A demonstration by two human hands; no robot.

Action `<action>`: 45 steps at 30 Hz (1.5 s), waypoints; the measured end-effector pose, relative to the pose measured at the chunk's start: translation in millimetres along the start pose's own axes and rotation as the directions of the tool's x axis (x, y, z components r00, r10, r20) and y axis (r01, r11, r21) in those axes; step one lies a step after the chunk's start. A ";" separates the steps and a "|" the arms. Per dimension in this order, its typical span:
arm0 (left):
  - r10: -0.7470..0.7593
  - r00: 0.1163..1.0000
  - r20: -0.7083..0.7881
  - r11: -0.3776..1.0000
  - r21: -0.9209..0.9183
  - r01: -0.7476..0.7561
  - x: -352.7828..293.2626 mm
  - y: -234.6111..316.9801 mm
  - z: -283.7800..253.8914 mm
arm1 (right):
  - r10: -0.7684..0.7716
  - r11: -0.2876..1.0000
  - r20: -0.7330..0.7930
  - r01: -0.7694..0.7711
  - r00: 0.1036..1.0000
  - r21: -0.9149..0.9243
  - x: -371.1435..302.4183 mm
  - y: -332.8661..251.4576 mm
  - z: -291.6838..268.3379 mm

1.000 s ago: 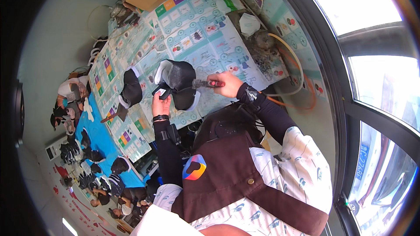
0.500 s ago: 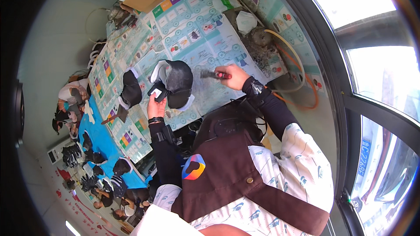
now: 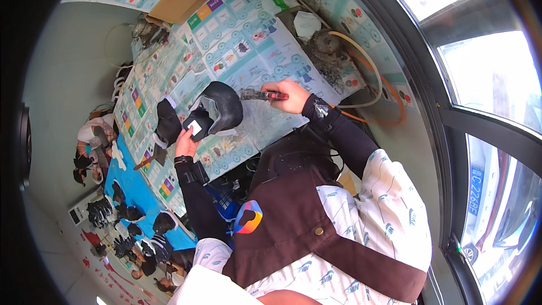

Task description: Using an air compressor tool and hands to process and assemble shoe components at a manufacturing station.

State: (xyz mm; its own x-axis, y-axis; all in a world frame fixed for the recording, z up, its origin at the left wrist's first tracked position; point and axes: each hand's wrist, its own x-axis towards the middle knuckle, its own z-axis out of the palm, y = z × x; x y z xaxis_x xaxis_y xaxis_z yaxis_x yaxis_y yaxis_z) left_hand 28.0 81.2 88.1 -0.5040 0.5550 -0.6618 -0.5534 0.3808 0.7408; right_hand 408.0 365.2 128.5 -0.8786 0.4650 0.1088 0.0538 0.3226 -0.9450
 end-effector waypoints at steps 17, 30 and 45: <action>0.107 0.989 0.098 0.993 0.039 -0.112 7.1 17.2 -10.5 | 0.015 0.995 0.106 -0.004 0.994 -0.096 -15.3 13.8 -6.3; 0.239 0.942 0.233 0.703 0.628 -0.334 45.0 38.2 -3.6 | -0.055 0.990 0.366 0.099 0.929 -0.103 3.7 -5.4 -2.7; 0.283 0.890 0.358 0.436 0.779 -0.452 16.6 46.0 49.0 | 0.013 0.994 0.322 0.021 0.946 -0.104 17.9 -10.2 -5.5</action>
State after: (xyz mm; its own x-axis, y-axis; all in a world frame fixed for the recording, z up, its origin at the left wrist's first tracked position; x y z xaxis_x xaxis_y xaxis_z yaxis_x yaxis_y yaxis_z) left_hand 26.6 144.2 116.9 -0.3677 0.8663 -0.3380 0.5029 0.4910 0.7113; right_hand 394.3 374.8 141.8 -0.9839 0.1786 -0.0090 0.0839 0.4165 -0.9053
